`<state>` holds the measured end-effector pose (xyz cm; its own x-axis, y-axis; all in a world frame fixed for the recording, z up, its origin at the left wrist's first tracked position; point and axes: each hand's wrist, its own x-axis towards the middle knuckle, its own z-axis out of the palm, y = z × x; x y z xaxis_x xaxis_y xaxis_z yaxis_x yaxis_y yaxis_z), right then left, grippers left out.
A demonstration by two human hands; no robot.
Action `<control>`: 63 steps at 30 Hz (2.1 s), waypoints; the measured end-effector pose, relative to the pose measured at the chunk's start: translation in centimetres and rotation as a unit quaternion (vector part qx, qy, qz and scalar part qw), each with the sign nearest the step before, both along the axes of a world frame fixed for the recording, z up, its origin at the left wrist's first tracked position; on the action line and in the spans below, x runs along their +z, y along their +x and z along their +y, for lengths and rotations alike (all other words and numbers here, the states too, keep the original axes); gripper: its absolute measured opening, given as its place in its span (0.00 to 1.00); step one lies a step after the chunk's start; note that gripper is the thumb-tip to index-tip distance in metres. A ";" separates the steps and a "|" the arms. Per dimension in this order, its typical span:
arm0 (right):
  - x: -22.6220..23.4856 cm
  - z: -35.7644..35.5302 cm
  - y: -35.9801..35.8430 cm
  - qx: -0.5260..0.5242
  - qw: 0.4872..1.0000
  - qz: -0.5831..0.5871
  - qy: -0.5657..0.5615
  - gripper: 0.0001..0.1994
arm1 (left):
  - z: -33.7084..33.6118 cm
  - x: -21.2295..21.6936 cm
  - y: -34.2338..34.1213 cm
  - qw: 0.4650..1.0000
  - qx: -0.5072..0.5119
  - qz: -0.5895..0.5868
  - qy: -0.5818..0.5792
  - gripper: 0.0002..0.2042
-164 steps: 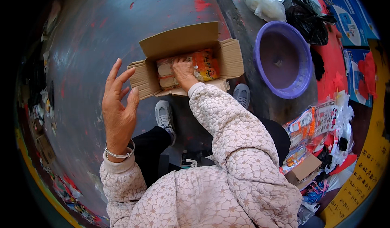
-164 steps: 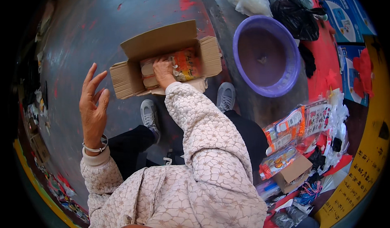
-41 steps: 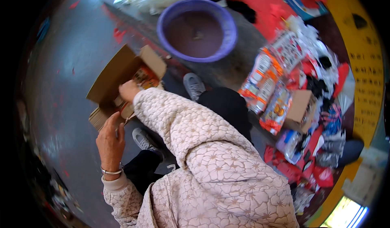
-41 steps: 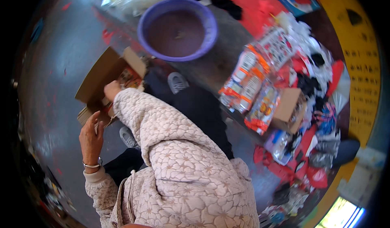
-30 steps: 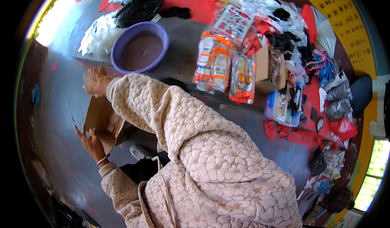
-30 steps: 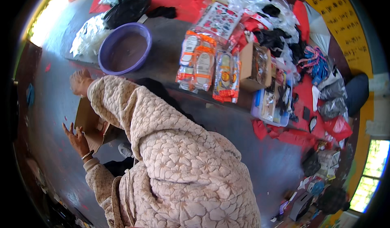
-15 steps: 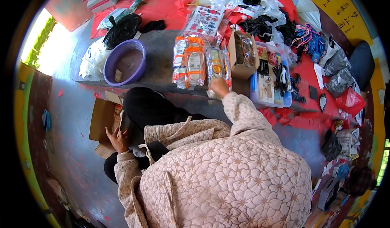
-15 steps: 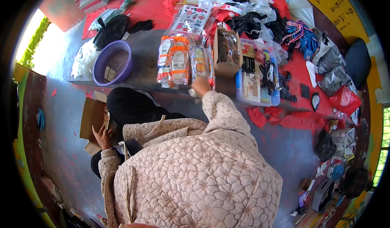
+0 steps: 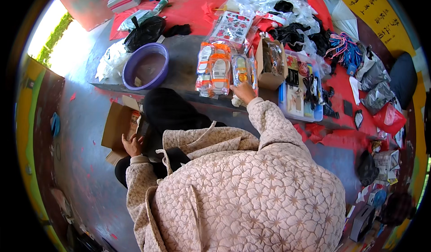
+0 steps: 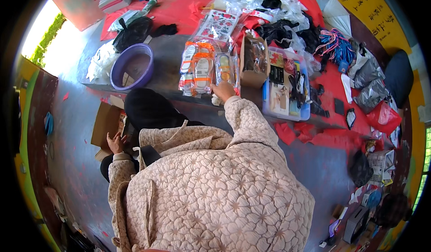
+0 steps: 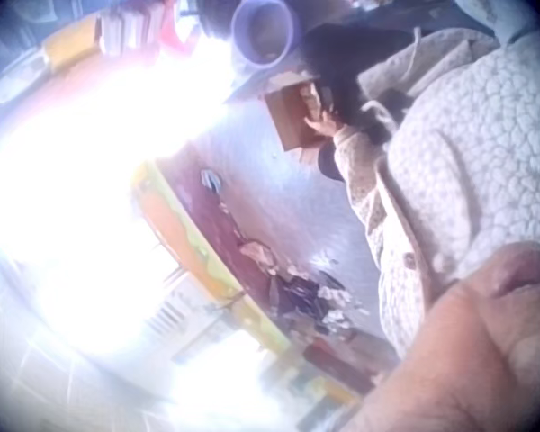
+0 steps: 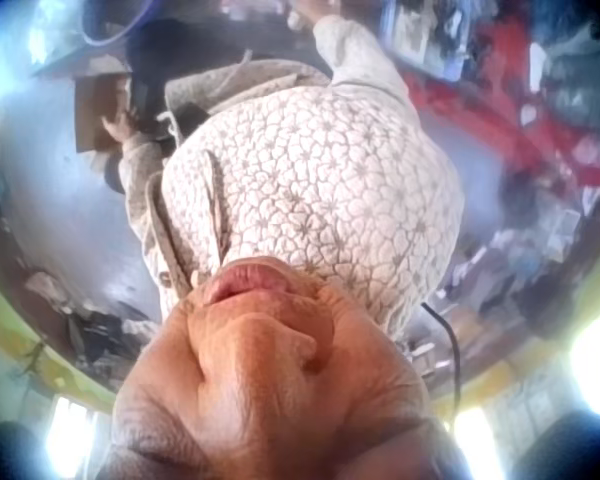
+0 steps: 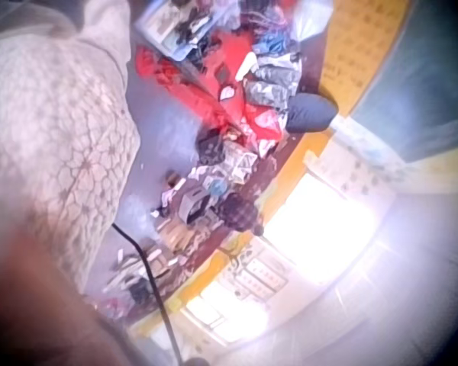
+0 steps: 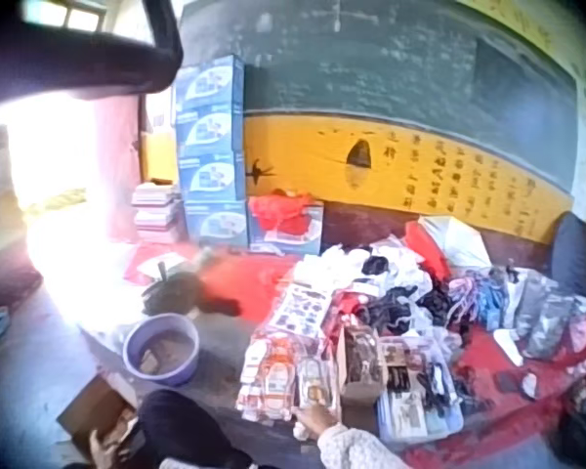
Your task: The person sits on the floor and wipes the surface of packaged items with a cloth before placing them into a cardboard box. The person handles multiple packages and a blue plastic item, wiping each one individually.
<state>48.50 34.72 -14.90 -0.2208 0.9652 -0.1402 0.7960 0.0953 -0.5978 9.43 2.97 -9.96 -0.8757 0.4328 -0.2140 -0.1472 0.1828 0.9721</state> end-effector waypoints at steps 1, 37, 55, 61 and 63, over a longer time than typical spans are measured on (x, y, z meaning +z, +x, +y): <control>1.3 0.0 -1.6 0.021 1.000 -0.008 -0.014 0.28 | -0.7 -0.4 -0.3 1.000 0.002 0.003 -0.013 0.34; 0.5 7.3 -3.1 0.166 0.969 -0.145 0.114 0.13 | 2.9 -1.5 -1.8 0.988 -0.013 -0.153 0.032 0.23; 23.2 -15.0 -33.2 0.443 0.605 0.338 -0.569 0.13 | -0.7 14.9 -3.6 0.789 -0.275 -0.180 0.519 0.41; 20.0 -19.5 -39.4 0.563 0.679 0.139 -0.451 0.20 | -5.8 10.8 -8.1 0.813 -0.118 -0.222 0.526 0.25; 20.7 -18.1 -40.3 0.531 0.729 0.138 -0.409 0.29 | -6.9 9.5 -8.9 0.836 -0.079 -0.230 0.492 0.25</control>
<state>8.21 16.60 5.79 -0.9117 -0.1523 -0.3816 0.3713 0.0923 -0.9239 0.58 -3.92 -0.46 -0.7144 0.6996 0.0154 -0.5964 -0.6202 0.5096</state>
